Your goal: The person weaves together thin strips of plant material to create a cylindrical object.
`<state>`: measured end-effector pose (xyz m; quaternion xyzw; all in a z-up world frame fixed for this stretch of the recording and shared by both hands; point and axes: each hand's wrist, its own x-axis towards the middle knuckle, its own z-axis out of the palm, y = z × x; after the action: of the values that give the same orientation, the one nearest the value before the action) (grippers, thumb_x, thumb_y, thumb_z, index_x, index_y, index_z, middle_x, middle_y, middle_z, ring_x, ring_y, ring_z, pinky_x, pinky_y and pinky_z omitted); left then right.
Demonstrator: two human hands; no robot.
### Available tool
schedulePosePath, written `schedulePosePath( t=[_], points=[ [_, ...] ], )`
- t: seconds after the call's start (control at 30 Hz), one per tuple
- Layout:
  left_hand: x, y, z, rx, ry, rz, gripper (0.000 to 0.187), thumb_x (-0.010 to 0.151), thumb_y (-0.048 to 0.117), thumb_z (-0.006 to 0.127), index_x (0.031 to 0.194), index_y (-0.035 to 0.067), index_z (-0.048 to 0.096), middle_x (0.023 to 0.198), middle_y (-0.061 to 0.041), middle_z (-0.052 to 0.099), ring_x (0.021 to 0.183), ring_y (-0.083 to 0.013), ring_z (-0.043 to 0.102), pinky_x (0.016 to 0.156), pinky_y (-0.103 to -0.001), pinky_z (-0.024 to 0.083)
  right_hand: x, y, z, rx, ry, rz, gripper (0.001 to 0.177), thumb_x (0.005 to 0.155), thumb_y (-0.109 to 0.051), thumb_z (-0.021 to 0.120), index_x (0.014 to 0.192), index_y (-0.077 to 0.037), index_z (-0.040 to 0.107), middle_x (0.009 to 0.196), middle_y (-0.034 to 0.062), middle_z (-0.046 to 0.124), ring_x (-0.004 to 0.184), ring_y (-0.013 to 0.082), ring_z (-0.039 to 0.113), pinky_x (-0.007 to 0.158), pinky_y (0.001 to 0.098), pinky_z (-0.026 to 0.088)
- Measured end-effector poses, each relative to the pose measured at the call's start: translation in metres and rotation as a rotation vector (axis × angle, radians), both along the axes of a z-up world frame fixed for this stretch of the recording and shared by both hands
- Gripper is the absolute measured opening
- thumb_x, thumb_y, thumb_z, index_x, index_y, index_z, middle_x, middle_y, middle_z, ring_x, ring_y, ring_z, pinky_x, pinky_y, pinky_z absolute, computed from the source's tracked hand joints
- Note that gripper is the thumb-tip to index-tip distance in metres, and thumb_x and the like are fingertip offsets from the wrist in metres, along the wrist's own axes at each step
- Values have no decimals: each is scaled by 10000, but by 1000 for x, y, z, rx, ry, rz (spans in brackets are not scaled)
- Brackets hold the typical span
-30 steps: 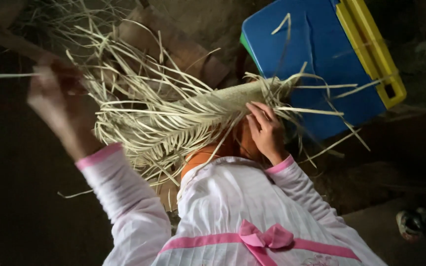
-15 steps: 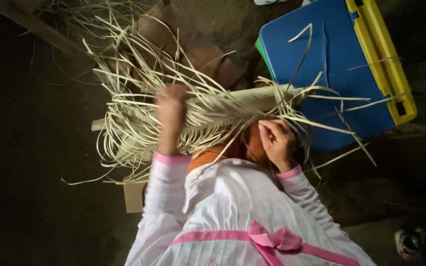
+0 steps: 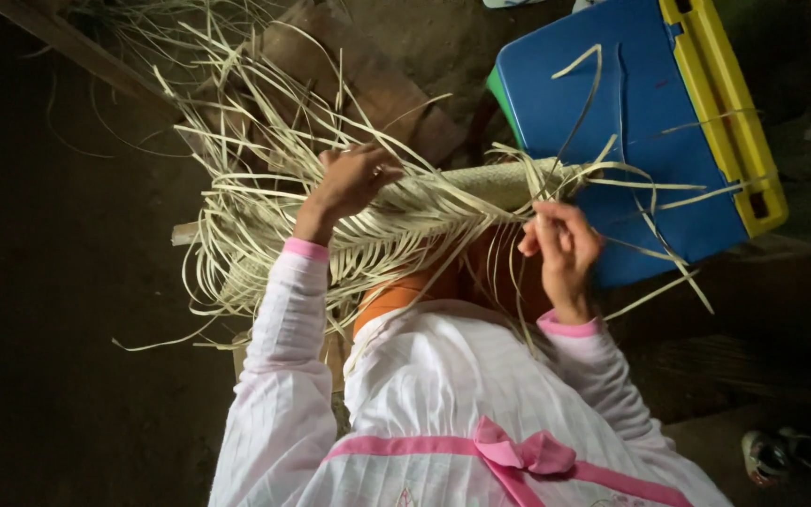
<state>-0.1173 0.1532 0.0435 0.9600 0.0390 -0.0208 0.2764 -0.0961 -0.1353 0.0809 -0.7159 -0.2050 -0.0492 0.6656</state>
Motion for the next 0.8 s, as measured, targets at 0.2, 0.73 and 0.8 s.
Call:
schedulePosePath(
  t=[0.2,0.73,0.8],
  points=[
    [5,-28,42,96,-119,-202,135,791,326,585,828,208,638,782,-5,585,813,-215,530,742,-427,281,22,23,24,13,276,136,152,883,-65,518,995,16,579,770,148,613,571,145,607,466,220,507],
    [6,26,126,355,137,-162,191,768,190,525,923,239,626,992,37,587,1050,-230,471,905,-609,140,33,62,39,-488,-360,257,69,863,-46,574,820,-69,622,697,57,606,669,233,593,596,308,459],
    [5,40,145,204,239,-81,260,872,73,440,993,208,625,1084,12,585,1149,-269,431,983,-668,16,38,58,41,-517,-424,247,81,888,-43,544,824,-38,594,723,72,601,650,230,564,567,319,428]
  ],
)
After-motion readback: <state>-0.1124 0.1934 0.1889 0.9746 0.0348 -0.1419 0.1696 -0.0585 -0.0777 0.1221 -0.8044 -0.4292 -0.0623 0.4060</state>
